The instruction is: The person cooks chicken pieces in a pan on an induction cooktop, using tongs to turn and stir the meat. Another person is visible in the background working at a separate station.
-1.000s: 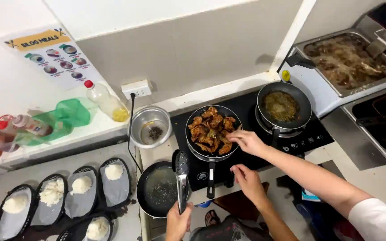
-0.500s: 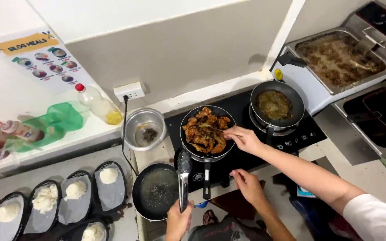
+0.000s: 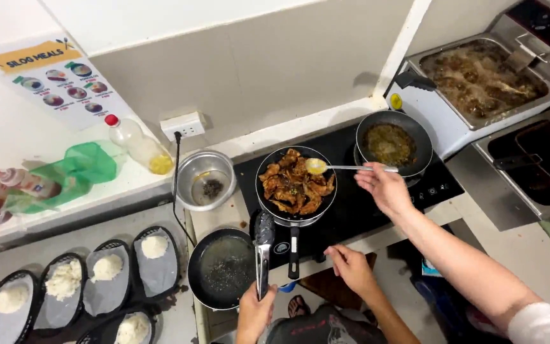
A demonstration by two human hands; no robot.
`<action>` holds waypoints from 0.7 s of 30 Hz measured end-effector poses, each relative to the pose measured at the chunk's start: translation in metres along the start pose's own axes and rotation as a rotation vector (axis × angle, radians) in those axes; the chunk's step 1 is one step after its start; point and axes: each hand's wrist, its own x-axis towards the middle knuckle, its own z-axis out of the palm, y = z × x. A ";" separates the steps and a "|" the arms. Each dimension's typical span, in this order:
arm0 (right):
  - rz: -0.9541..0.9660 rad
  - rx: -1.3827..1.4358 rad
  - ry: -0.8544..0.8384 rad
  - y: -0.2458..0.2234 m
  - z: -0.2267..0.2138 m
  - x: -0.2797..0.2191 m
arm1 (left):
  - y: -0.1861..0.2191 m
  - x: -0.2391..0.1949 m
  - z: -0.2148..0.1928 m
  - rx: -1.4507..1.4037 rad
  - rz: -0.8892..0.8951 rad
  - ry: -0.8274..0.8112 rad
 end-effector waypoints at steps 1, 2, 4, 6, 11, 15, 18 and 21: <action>0.023 0.050 -0.015 -0.004 0.000 -0.003 | 0.001 -0.001 0.000 0.008 -0.020 -0.003; 0.045 0.100 -0.030 -0.008 -0.001 -0.006 | 0.003 -0.003 0.001 0.015 -0.040 -0.006; 0.044 0.197 -0.129 -0.014 0.003 -0.014 | 0.000 0.000 0.004 0.037 -0.019 -0.014; 0.047 0.295 -0.232 -0.018 0.013 -0.023 | 0.000 -0.004 0.010 0.059 -0.003 -0.021; -0.248 0.542 -0.704 -0.067 0.031 -0.060 | 0.006 -0.017 0.037 0.138 0.188 -0.180; -0.063 0.768 -0.661 -0.066 0.029 -0.064 | 0.020 -0.034 0.062 0.140 0.128 -0.249; 0.066 0.790 -0.527 -0.068 0.018 -0.066 | 0.033 -0.043 0.070 0.157 0.153 -0.319; 0.048 0.703 -0.399 -0.050 0.017 -0.057 | 0.035 -0.041 0.069 0.437 0.152 -0.385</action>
